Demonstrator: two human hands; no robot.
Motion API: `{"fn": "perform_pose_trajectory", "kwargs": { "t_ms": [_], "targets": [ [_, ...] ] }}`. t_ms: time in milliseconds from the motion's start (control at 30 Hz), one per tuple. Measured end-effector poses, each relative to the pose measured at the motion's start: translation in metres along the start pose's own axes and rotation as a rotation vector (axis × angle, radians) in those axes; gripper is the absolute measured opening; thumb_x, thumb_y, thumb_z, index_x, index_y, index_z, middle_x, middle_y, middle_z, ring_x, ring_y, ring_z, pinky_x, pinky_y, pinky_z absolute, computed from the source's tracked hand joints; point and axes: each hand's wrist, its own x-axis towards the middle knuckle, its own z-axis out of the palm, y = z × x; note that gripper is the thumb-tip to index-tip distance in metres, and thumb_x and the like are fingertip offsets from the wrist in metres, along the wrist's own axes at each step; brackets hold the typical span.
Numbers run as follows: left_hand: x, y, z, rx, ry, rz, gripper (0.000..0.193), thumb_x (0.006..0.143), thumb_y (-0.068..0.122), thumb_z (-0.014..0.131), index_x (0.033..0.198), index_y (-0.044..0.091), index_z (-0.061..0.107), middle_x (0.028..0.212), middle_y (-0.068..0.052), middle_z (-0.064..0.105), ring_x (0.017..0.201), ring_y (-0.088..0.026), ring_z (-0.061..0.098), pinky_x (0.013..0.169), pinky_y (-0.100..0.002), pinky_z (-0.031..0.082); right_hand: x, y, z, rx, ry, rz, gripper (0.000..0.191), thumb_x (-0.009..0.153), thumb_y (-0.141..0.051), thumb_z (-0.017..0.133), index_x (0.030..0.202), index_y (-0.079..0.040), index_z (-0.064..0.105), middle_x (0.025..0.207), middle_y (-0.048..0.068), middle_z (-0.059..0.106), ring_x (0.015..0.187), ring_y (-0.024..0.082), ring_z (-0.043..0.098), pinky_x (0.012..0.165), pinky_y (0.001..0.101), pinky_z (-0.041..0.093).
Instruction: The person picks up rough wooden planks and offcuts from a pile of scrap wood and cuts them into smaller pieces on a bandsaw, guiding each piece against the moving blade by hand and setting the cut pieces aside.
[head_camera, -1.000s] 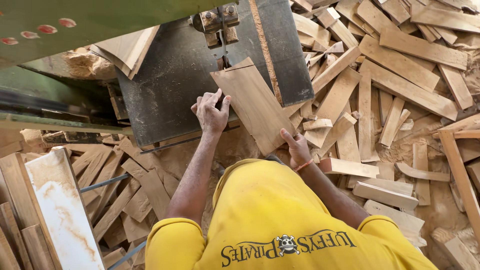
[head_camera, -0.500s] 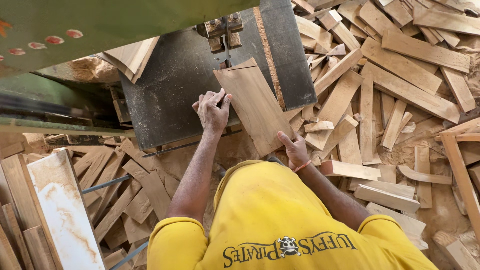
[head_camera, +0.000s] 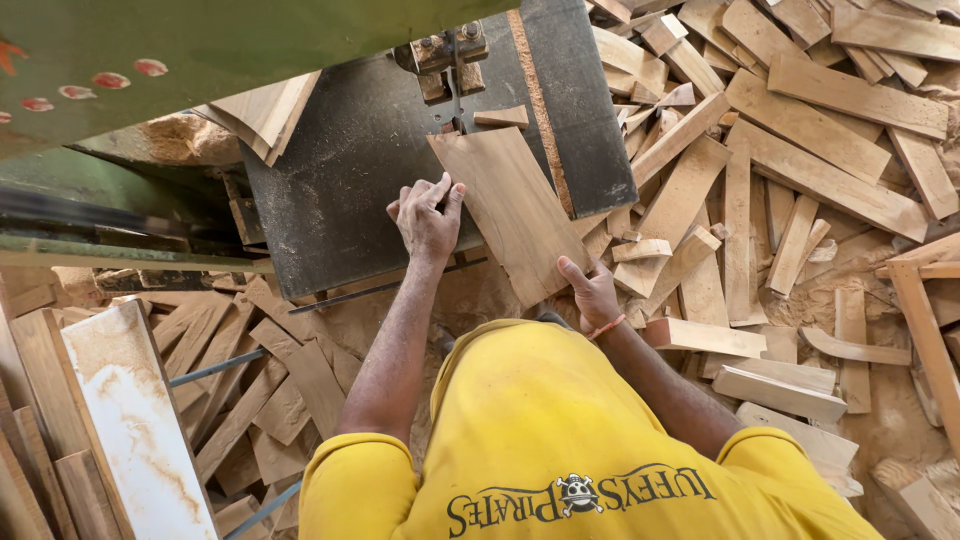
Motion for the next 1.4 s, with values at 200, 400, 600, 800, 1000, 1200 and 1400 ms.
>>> {"fn": "perform_pose_trajectory", "kwargs": {
  "t_ms": [200,400,600,800,1000,1200,1400],
  "targets": [
    [0.001,-0.002,0.003,-0.001,-0.014,-0.024,0.032,0.096,0.040,0.075,0.113,0.014,0.080,0.084,0.006,0.067,0.085,-0.015,0.058,0.088,-0.037,0.036,0.004,0.004,-0.001,-0.029,0.017,-0.008,0.060,0.086,-0.029,0.081,0.130,0.003,0.057,0.112,0.013,0.070,0.094,0.022,0.072,0.073,0.0413,0.063],
    [0.001,0.000,0.002,0.007,0.002,-0.017,0.032,0.096,0.040,0.075,0.113,0.014,0.080,0.085,0.005,0.067,0.085,-0.015,0.058,0.087,-0.037,0.035,0.006,0.005,-0.003,-0.021,-0.019,-0.039,0.060,0.087,-0.030,0.083,0.130,0.004,0.058,0.114,0.013,0.070,0.095,0.020,0.072,0.079,0.0394,0.064],
    [0.005,0.001,0.002,0.001,0.001,-0.034,0.031,0.095,0.040,0.076,0.112,0.015,0.080,0.082,0.005,0.066,0.084,-0.015,0.059,0.086,-0.037,0.036,0.006,0.001,0.001,-0.033,-0.003,-0.034,0.061,0.086,-0.030,0.082,0.132,0.003,0.058,0.115,0.013,0.070,0.096,0.021,0.072,0.076,0.0394,0.065],
    [0.010,0.000,0.003,-0.005,0.014,-0.035,0.029,0.094,0.039,0.077,0.110,0.015,0.081,0.083,0.005,0.067,0.086,-0.016,0.059,0.087,-0.037,0.036,0.009,0.000,0.005,-0.037,-0.004,-0.013,0.061,0.086,-0.032,0.081,0.131,0.001,0.058,0.114,0.012,0.070,0.093,0.020,0.073,0.073,0.0385,0.066],
    [0.016,0.000,0.005,-0.025,0.027,-0.039,0.028,0.093,0.037,0.078,0.111,0.015,0.080,0.083,0.005,0.067,0.086,-0.016,0.059,0.087,-0.037,0.037,0.020,0.000,0.000,-0.092,-0.031,-0.087,0.061,0.089,-0.034,0.083,0.133,0.002,0.059,0.116,0.010,0.071,0.098,0.016,0.071,0.080,0.0336,0.063],
    [0.021,0.001,0.007,-0.031,0.010,-0.064,0.030,0.094,0.036,0.078,0.114,0.014,0.080,0.082,0.006,0.067,0.084,-0.013,0.058,0.087,-0.035,0.036,0.027,-0.005,-0.001,-0.121,-0.054,-0.075,0.063,0.087,-0.038,0.082,0.130,0.002,0.060,0.113,0.008,0.070,0.098,0.017,0.070,0.079,0.0360,0.064],
    [0.026,0.002,0.008,-0.019,0.025,-0.065,0.029,0.093,0.036,0.078,0.113,0.014,0.080,0.084,0.005,0.067,0.086,-0.014,0.059,0.087,-0.036,0.036,0.034,-0.006,0.003,-0.159,-0.026,-0.089,0.068,0.085,-0.041,0.083,0.132,0.002,0.060,0.115,0.008,0.071,0.098,0.016,0.069,0.080,0.0335,0.062]
  ]
}}
